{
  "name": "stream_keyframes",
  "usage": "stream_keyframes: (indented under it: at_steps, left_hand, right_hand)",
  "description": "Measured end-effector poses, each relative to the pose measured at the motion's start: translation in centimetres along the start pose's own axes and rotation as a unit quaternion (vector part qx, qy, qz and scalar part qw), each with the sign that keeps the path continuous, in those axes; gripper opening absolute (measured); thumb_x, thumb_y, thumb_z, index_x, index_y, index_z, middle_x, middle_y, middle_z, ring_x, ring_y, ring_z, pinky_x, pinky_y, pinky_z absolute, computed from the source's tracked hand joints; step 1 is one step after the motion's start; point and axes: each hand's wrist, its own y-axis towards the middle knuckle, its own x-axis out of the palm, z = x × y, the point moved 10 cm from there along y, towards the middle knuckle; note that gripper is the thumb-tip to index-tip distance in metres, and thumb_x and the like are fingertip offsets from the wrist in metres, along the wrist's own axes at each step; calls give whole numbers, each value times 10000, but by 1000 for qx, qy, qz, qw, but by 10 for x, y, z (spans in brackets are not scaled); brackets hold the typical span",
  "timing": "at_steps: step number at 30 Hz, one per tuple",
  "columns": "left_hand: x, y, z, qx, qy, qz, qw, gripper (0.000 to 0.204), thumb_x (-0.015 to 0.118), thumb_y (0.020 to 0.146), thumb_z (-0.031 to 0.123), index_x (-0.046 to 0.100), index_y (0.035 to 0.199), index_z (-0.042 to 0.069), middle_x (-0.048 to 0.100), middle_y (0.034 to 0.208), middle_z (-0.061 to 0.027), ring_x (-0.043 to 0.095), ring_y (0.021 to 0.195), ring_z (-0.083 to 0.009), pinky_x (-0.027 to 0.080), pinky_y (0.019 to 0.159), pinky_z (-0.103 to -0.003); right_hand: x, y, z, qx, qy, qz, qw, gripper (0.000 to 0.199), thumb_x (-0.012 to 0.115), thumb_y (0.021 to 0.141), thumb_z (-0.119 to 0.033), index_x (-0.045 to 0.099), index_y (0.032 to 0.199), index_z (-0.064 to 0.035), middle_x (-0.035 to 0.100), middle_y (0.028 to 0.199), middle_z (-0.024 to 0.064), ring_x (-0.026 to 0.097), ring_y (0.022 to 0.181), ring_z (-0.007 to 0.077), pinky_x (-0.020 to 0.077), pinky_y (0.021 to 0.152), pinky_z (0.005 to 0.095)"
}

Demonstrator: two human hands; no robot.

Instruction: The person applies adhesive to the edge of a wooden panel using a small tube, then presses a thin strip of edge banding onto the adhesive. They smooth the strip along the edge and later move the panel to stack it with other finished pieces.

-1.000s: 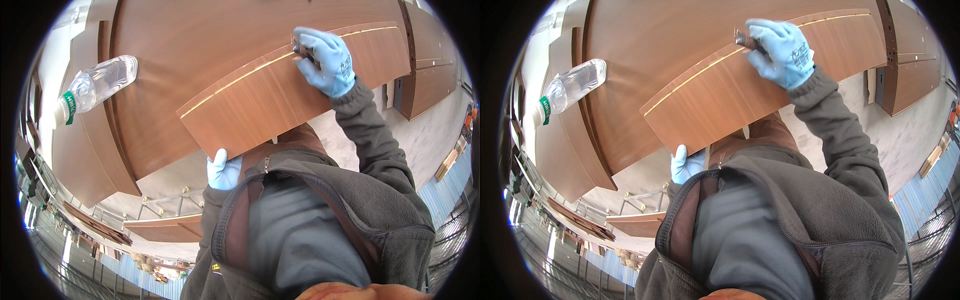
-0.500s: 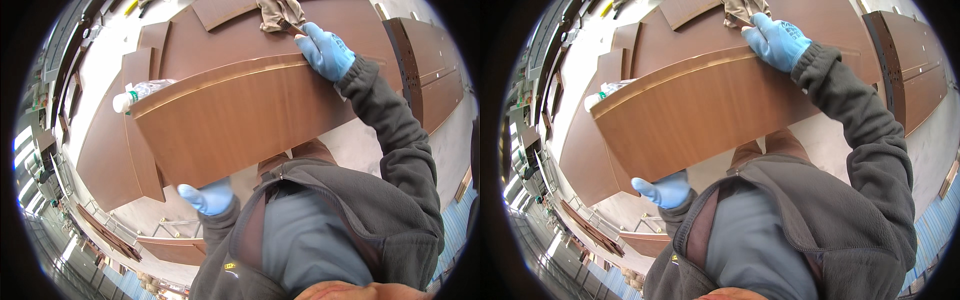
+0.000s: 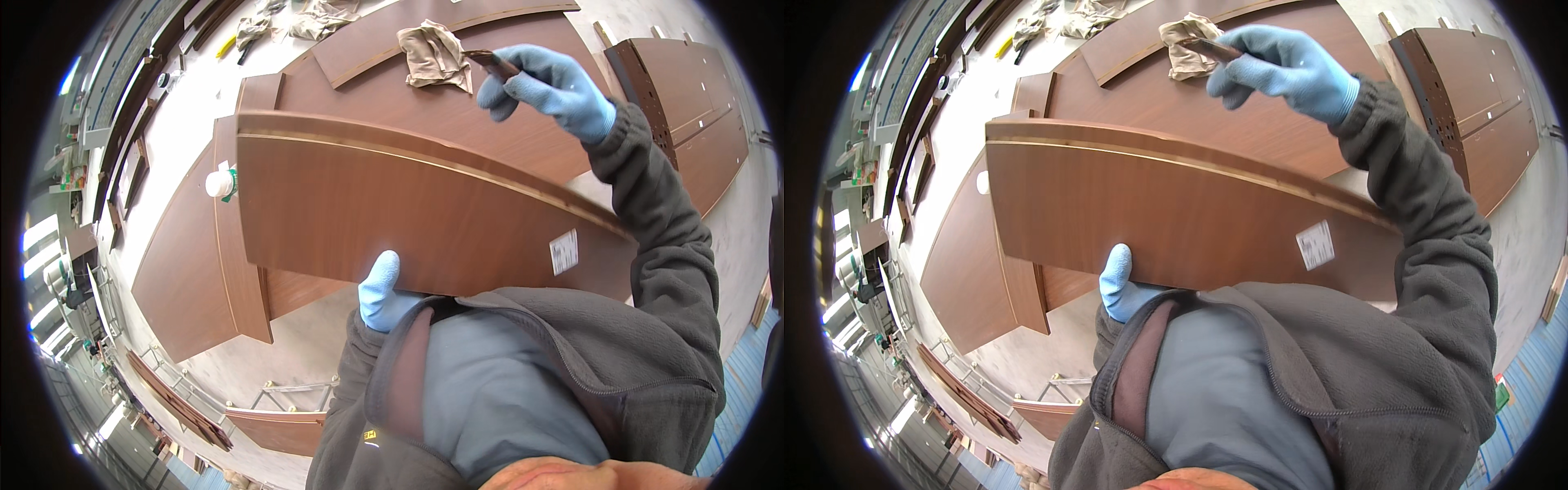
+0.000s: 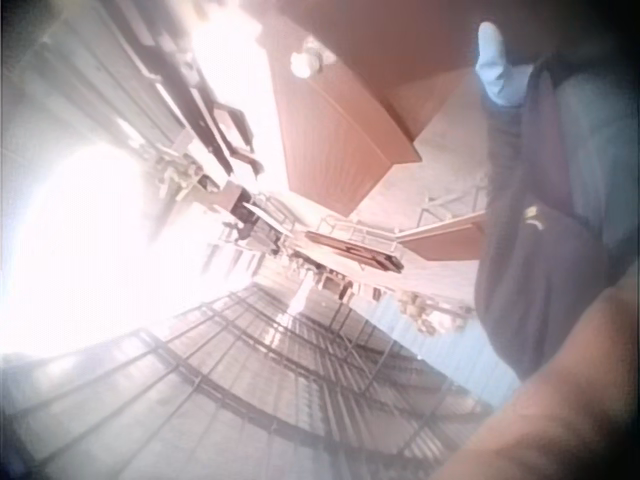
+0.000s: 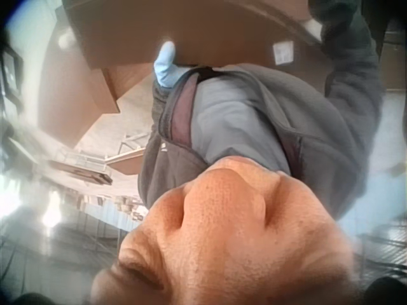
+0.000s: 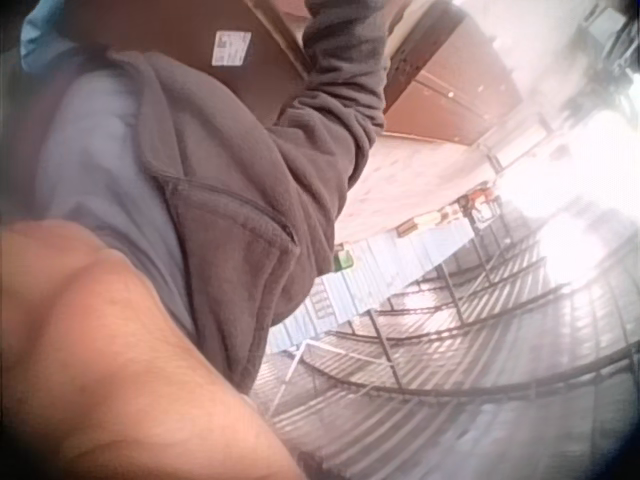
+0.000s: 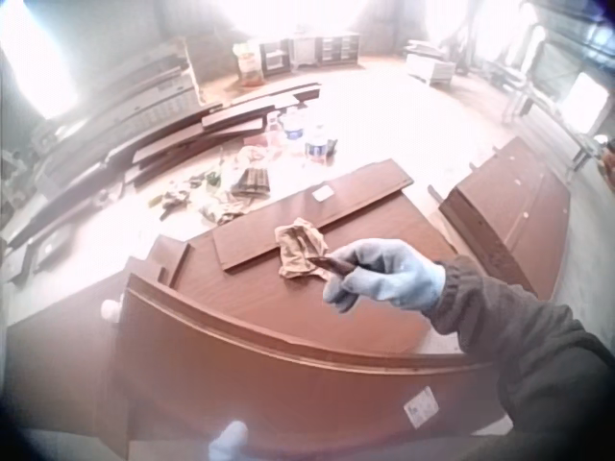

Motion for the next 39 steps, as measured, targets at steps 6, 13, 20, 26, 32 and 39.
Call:
stream_keyframes:
  at_steps: [6,13,20,26,32,39]
  left_hand:
    - [-3,2,-20,-69,-19,21,997,614,644,986,258,426,1516,37,494,1509,-175,494,1376,-357,423,1157,-550]
    - [-13,-7,-25,-55,51,105,992,727,714,904,282,415,1529,63,491,1517,-172,498,1370,-372,423,1148,-582]
    - [-25,-11,-34,-83,-4,88,993,595,662,969,228,457,1500,55,521,1500,-143,516,1367,-333,434,1153,-549]
    - [-28,-14,-34,-49,91,162,981,950,835,749,381,411,1544,79,514,1483,-197,513,1332,-410,424,1120,-616]
    - [-25,-16,-43,-96,-15,106,990,680,704,937,267,424,1516,45,497,1501,-184,510,1358,-363,442,1144,-553]
    - [-34,-18,-46,-102,21,120,987,788,733,858,284,399,1534,52,483,1507,-201,496,1359,-391,432,1139,-577]
  right_hand:
    - [18,-21,-29,-224,-192,-90,951,443,758,910,-4,676,1344,-33,731,1209,113,697,1096,215,553,1013,358]
    - [35,-32,-26,-276,-276,-88,916,388,791,876,-50,721,1258,-59,726,1208,130,686,1132,297,546,1032,412]
    - [36,-34,-28,-292,-312,-94,899,346,760,894,-10,720,1237,-29,713,1215,145,679,1135,316,559,1004,426]
    - [38,-35,-37,-329,-333,-99,878,299,755,903,-23,731,1200,-25,715,1187,149,689,1103,329,574,973,429]
    - [44,-36,-43,-343,-430,-99,829,306,735,892,-14,721,1196,-48,714,1124,144,690,1046,332,569,913,439]
    - [43,-32,-28,-330,-428,-100,836,335,687,871,49,721,1185,-63,709,1079,139,688,991,344,563,881,455]
